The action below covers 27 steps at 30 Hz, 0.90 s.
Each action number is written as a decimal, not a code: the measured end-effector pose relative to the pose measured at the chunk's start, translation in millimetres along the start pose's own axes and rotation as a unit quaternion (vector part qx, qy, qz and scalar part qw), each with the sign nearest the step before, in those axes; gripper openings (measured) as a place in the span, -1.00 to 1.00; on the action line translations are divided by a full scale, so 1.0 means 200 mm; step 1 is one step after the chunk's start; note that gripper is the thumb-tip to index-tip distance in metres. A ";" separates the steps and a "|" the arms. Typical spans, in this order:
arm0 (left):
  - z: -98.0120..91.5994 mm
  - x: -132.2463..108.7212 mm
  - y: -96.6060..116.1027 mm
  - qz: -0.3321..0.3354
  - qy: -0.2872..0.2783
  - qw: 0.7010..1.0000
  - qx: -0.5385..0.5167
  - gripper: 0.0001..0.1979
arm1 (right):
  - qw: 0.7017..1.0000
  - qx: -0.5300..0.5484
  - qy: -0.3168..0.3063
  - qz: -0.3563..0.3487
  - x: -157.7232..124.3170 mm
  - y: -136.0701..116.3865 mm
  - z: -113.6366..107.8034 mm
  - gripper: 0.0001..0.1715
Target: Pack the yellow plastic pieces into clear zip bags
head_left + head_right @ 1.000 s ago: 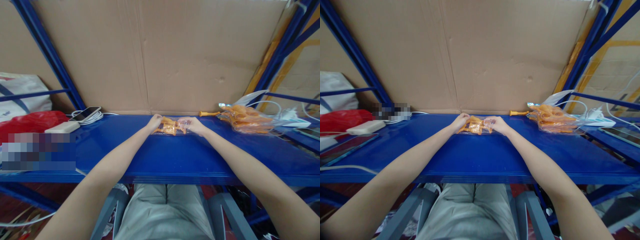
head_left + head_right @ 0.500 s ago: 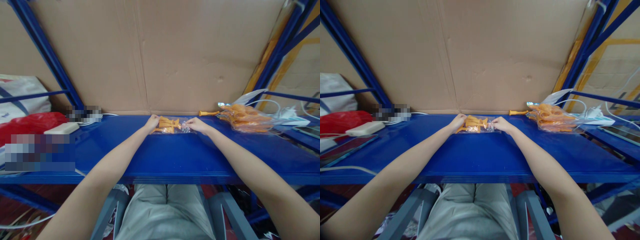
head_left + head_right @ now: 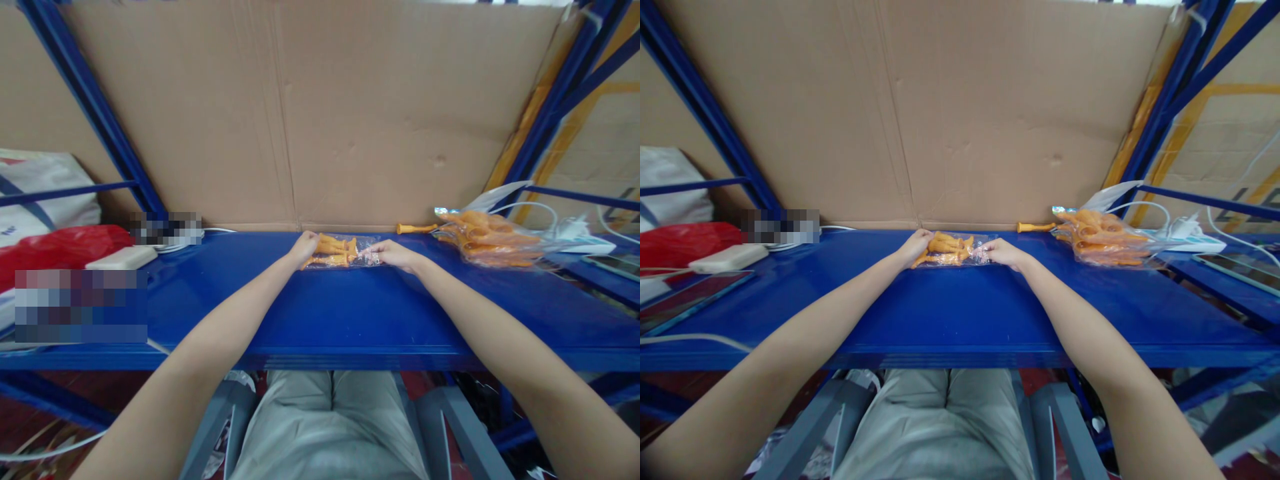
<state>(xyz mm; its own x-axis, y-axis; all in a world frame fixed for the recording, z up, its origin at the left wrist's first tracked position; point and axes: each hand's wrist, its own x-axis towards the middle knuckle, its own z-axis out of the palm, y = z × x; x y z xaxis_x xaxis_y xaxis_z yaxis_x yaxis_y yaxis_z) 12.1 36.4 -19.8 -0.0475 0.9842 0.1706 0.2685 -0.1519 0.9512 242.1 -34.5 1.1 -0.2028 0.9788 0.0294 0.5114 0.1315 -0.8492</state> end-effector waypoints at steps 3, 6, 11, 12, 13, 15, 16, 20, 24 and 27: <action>-0.01 0.00 0.01 -0.008 -0.007 1.000 0.007 -0.86 | 1.000 -0.001 -0.017 -0.009 0.01 0.01 -0.01 -0.61; -0.02 -0.01 0.01 -0.011 -0.021 1.000 0.006 -0.81 | 0.999 0.015 -0.022 -0.022 0.02 0.03 0.00 -0.63; -0.03 -0.02 0.01 -0.006 -0.031 0.999 0.003 -0.80 | 0.997 0.078 -0.005 -0.006 0.04 0.04 0.03 -0.66; -0.03 -0.02 0.01 -0.006 -0.031 0.999 0.007 -0.80 | 0.996 0.091 -0.007 -0.006 0.04 0.04 0.04 -0.66; -0.03 -0.02 0.01 -0.005 -0.031 0.999 0.012 -0.80 | 0.995 0.101 -0.010 -0.008 0.04 0.04 0.04 -0.66; -0.03 -0.02 0.02 -0.005 -0.031 0.999 0.024 -0.80 | 0.993 0.118 -0.018 -0.015 0.04 0.04 0.04 -0.63; -0.03 -0.02 0.02 -0.005 -0.030 0.999 0.031 -0.80 | 0.992 0.123 -0.019 -0.018 0.04 0.04 0.04 -0.61; -0.04 -0.02 0.03 0.002 -0.023 0.998 0.066 -0.83 | 0.992 0.122 -0.013 -0.025 0.05 0.04 0.04 -0.51; -0.04 -0.02 0.02 0.007 -0.023 0.996 0.089 -0.82 | 0.992 0.117 -0.004 -0.036 0.05 0.04 0.05 -0.50; -0.04 -0.01 0.01 0.005 -0.022 0.995 0.095 -0.80 | 0.993 0.117 0.008 -0.031 0.06 0.04 0.06 -0.53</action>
<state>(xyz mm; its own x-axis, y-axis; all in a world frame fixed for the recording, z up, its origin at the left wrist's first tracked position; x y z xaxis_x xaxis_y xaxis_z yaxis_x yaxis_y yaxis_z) 5.1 32.6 -15.3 -0.0028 0.9864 0.1643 0.4468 -0.1458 0.8827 233.7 -24.3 -10.8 -0.2140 0.9725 0.0918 0.2901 0.1530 -0.9447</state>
